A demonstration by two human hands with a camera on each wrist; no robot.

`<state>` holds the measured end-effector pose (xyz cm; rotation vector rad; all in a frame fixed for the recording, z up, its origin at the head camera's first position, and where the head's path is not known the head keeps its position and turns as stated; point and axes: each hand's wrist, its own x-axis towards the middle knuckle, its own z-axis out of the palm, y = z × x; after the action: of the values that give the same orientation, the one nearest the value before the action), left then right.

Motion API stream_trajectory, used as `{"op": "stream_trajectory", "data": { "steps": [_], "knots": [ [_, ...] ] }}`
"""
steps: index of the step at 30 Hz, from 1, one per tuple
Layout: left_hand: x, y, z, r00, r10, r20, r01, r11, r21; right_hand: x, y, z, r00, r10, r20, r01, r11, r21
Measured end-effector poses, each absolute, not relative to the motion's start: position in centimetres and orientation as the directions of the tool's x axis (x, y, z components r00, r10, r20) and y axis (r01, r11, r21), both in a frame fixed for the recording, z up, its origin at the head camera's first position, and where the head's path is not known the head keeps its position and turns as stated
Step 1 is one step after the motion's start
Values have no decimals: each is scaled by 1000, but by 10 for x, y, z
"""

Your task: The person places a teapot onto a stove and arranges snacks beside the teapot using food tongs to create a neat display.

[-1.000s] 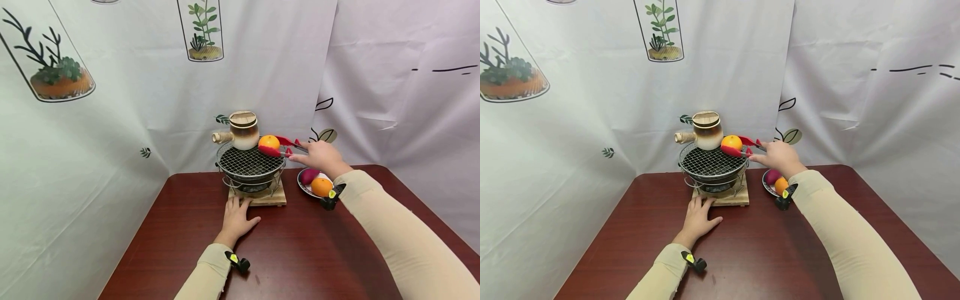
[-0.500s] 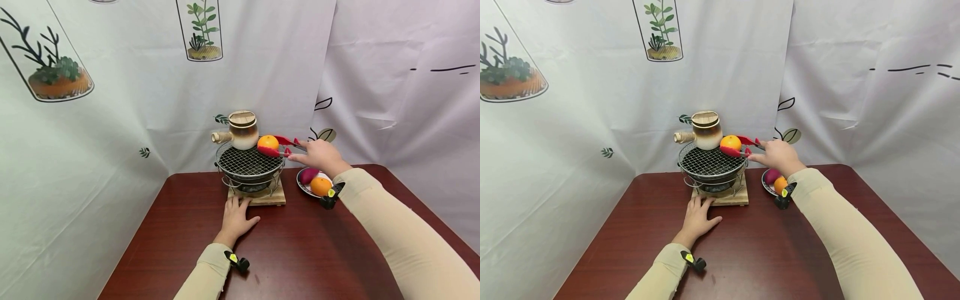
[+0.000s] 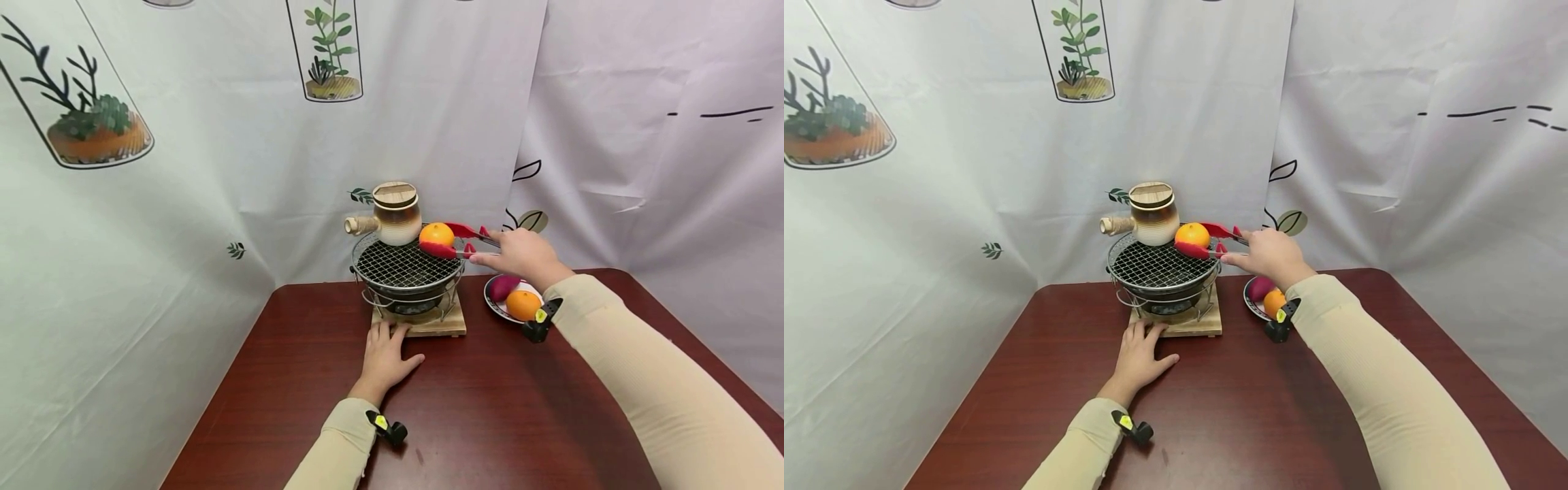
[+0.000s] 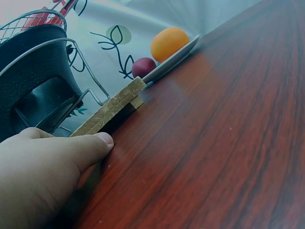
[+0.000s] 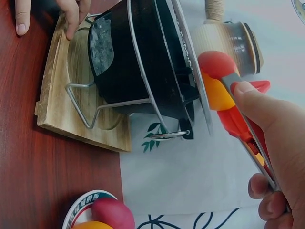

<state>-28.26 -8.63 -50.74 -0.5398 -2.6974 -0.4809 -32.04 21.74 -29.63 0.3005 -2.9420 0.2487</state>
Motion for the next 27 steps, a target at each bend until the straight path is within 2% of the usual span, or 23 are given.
{"op": "stream_trajectory", "data": {
  "steps": [13,27],
  "knots": [
    [-282,-86,-506,-875,301,380,414,871,263,-316,222,-292,-956,-194,220,-232,960,-159],
    [-282,-86,-506,-864,304,400,425,868,257,-300,261,-289,-939,-141,315,-208,960,-188]
  ]
}}
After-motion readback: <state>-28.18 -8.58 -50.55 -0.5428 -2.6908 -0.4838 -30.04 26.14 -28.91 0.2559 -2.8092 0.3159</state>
